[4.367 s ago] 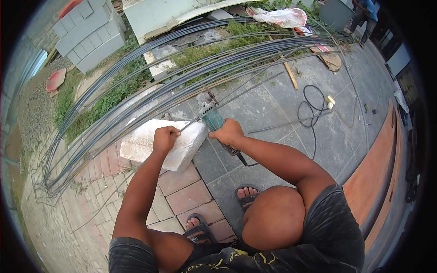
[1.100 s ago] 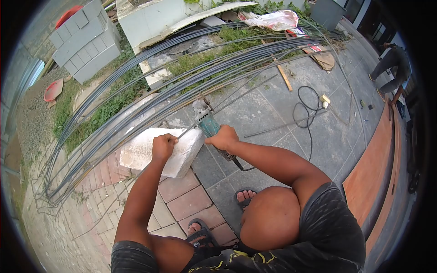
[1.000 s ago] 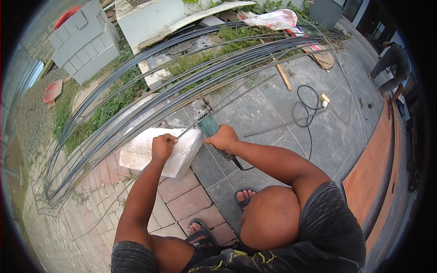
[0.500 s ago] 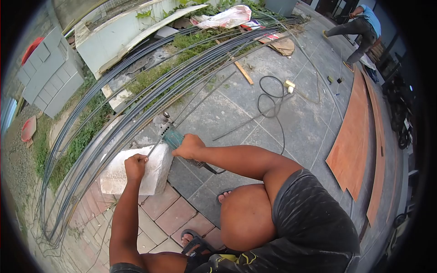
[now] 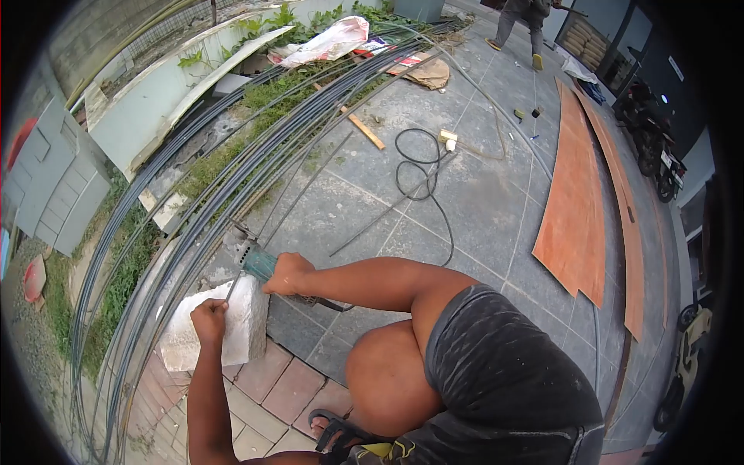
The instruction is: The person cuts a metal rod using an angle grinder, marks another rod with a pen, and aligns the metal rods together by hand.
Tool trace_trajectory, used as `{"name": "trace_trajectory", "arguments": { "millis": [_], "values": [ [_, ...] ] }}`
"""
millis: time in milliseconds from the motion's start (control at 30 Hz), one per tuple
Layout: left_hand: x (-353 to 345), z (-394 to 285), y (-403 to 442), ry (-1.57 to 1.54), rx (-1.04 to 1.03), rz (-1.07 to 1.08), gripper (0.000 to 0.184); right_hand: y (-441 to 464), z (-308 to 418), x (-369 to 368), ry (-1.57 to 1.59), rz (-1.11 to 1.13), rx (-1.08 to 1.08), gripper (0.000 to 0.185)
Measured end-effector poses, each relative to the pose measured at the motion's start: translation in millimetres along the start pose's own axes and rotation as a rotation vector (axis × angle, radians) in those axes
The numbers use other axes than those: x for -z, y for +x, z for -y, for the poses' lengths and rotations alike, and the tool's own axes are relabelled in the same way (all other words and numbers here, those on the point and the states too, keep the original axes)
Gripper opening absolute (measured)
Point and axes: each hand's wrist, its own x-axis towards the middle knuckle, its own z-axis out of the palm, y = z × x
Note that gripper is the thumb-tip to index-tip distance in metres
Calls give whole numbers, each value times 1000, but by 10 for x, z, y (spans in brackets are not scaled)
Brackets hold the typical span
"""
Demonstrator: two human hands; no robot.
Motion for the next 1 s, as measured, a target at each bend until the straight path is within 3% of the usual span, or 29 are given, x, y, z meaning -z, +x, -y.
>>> {"name": "trace_trajectory", "arguments": {
  "millis": [967,1000],
  "values": [
    [19,-104,-9,16,82,19,14,-22,46,-18,-46,-25,-44,66],
    [19,-106,-10,11,85,19,14,-23,48,-10,-37,-15,-46,73]
  ]
}}
